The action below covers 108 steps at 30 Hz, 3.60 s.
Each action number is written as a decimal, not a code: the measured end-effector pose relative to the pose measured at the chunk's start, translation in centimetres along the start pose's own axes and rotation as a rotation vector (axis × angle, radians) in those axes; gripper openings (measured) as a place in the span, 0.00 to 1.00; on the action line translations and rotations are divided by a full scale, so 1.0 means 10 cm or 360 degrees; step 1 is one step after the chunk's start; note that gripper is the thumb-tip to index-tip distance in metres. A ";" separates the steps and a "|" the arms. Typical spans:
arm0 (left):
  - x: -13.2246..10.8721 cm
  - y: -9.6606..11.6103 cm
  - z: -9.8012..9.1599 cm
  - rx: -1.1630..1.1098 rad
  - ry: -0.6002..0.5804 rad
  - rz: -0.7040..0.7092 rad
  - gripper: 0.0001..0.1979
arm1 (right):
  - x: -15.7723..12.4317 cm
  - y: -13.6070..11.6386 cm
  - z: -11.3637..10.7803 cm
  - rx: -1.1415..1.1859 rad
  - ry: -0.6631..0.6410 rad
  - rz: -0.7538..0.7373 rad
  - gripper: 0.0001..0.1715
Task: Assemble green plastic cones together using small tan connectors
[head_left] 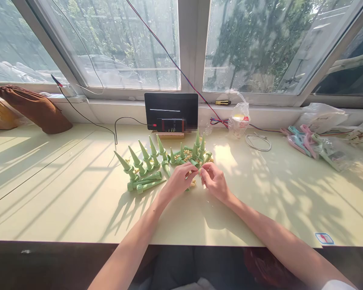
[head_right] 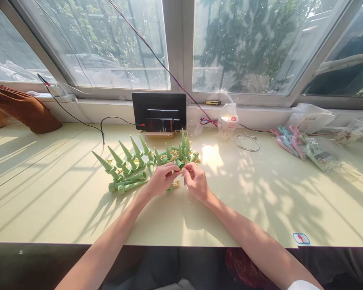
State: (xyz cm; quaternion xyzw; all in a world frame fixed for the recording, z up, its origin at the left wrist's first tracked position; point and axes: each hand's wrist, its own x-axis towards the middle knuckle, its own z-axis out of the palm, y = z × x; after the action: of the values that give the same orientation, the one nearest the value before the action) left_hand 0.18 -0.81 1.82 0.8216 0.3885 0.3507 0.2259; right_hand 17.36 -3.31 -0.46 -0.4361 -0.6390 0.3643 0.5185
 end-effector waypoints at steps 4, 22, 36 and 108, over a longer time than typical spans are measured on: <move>0.00 -0.01 -0.01 -0.0055 0.0004 -0.0045 0.13 | 0.01 0.00 -0.01 -0.0057 0.0031 0.0013 0.14; 0.01 0.00 -0.05 0.0019 0.0010 -0.0072 0.12 | 0.01 0.01 0.00 -0.0028 0.0112 -0.0017 0.14; -0.05 -0.05 -0.06 0.0572 -0.0143 -0.0222 0.14 | 0.02 0.06 0.05 -0.0012 0.0192 0.0008 0.14; -0.02 -0.06 0.04 0.0062 0.0542 -0.0163 0.09 | 0.00 0.07 0.09 -0.0145 -0.0120 -0.0162 0.10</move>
State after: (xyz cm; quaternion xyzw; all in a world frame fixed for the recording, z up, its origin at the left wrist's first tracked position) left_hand 0.10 -0.68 1.10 0.7337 0.4691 0.4653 0.1583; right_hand 16.65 -3.03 -1.28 -0.4121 -0.6953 0.3243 0.4915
